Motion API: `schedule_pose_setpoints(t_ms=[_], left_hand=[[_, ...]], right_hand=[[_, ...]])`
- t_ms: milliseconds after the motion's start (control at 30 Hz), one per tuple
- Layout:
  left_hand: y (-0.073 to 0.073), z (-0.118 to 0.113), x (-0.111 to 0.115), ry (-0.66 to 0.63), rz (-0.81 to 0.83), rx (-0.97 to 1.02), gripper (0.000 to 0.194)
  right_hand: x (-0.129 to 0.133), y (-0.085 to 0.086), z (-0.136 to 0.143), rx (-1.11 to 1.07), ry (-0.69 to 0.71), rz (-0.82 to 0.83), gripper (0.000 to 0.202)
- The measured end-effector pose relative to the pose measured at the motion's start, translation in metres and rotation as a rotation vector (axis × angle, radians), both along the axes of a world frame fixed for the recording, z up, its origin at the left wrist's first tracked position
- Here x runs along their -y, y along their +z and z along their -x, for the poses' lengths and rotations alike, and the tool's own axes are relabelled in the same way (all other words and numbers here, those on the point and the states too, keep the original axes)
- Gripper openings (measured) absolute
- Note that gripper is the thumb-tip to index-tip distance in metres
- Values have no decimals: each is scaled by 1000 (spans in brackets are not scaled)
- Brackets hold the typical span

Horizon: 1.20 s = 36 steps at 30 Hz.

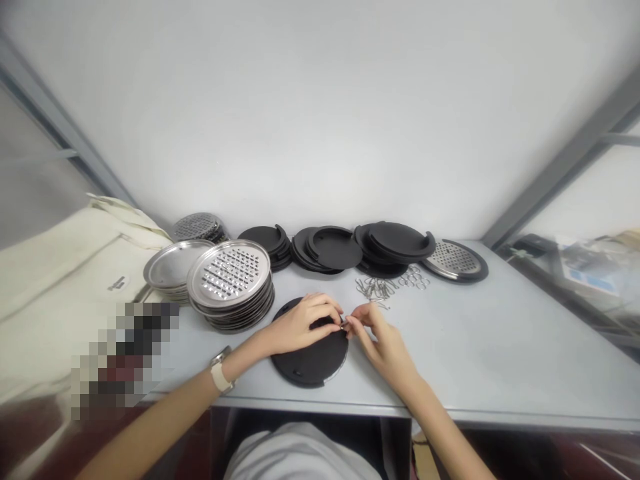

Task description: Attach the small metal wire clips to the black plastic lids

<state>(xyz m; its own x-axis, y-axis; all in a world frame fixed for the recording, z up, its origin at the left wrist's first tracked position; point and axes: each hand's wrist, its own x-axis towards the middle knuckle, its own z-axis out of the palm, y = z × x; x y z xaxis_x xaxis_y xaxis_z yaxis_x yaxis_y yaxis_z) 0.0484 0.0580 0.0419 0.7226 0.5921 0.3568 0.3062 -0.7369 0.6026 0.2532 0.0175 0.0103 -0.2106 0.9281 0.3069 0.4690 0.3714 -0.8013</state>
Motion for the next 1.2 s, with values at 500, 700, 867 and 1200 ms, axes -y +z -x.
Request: schedule_pose_setpoints(t_ms=[500, 700, 867, 1200], left_hand=[[4, -1, 3, 162, 285, 204, 11], [5, -1, 3, 130, 240, 226, 9], [5, 0, 4, 145, 251, 213, 11], [2, -1, 4, 186, 255, 213, 28]], right_hand=[[2, 1, 2, 154, 49, -148, 14], [3, 1, 2, 202, 77, -174, 10], [2, 1, 4, 214, 93, -143, 10], [-2, 6, 6, 339, 21, 4, 23]])
